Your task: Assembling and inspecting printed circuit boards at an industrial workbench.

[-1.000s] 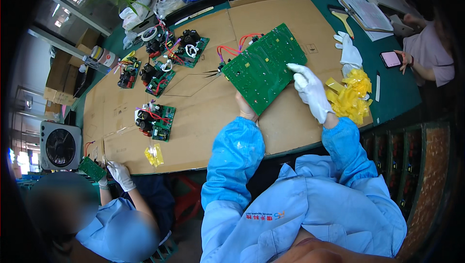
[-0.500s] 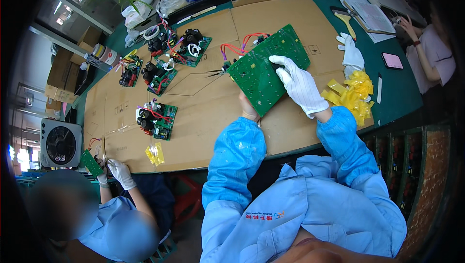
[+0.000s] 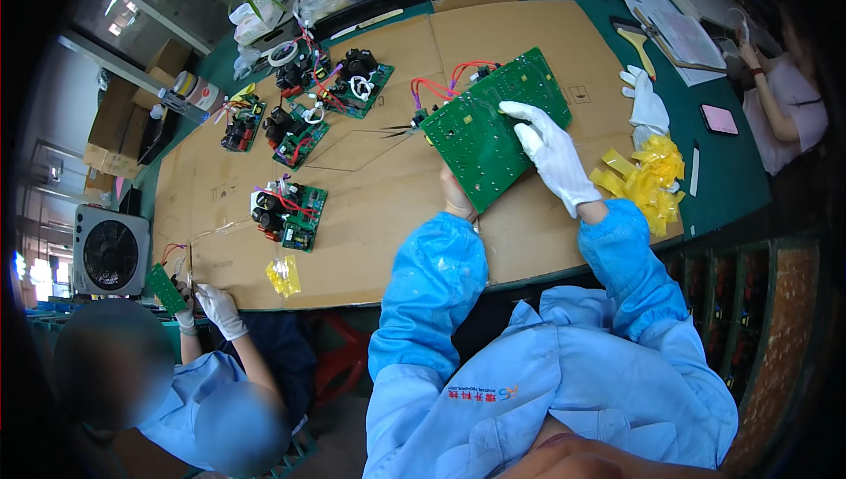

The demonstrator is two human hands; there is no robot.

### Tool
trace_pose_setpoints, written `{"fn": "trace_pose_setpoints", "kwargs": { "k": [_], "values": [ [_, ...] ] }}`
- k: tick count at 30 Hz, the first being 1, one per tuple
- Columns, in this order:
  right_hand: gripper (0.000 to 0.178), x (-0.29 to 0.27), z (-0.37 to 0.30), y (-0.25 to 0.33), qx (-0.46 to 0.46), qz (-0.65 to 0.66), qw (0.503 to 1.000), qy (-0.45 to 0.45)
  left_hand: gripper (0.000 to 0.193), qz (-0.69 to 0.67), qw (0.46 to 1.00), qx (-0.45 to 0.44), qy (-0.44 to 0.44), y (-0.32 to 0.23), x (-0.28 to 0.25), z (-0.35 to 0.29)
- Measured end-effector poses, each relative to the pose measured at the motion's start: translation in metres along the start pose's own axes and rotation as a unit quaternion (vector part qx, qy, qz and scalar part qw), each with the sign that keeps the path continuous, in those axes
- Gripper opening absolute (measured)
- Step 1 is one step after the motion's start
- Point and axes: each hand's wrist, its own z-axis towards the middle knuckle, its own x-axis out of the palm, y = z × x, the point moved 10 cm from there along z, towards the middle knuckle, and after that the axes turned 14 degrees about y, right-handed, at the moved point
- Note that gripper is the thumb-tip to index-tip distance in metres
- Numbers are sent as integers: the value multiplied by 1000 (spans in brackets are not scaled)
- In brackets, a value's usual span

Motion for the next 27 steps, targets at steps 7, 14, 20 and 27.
{"fn": "trace_pose_setpoints", "kwargs": {
  "k": [7, 14, 20, 27],
  "values": [
    [31, 5, 1, 49, -76, -17, 997, -26, 65, 32, 998, -19, 47, 6, -6, 2],
    [34, 26, -1, 50, -50, -94, 994, 17, 63, 35, 999, 8, 27, 1, -7, 2],
    [34, 26, -2, 56, -66, -102, 992, -16, 63, 65, 997, 16, 47, 0, -8, 3],
    [34, -1, 3, 34, -21, 135, 990, -46, 64, 13, 999, -5, 32, 1, -8, -1]
  ]
}}
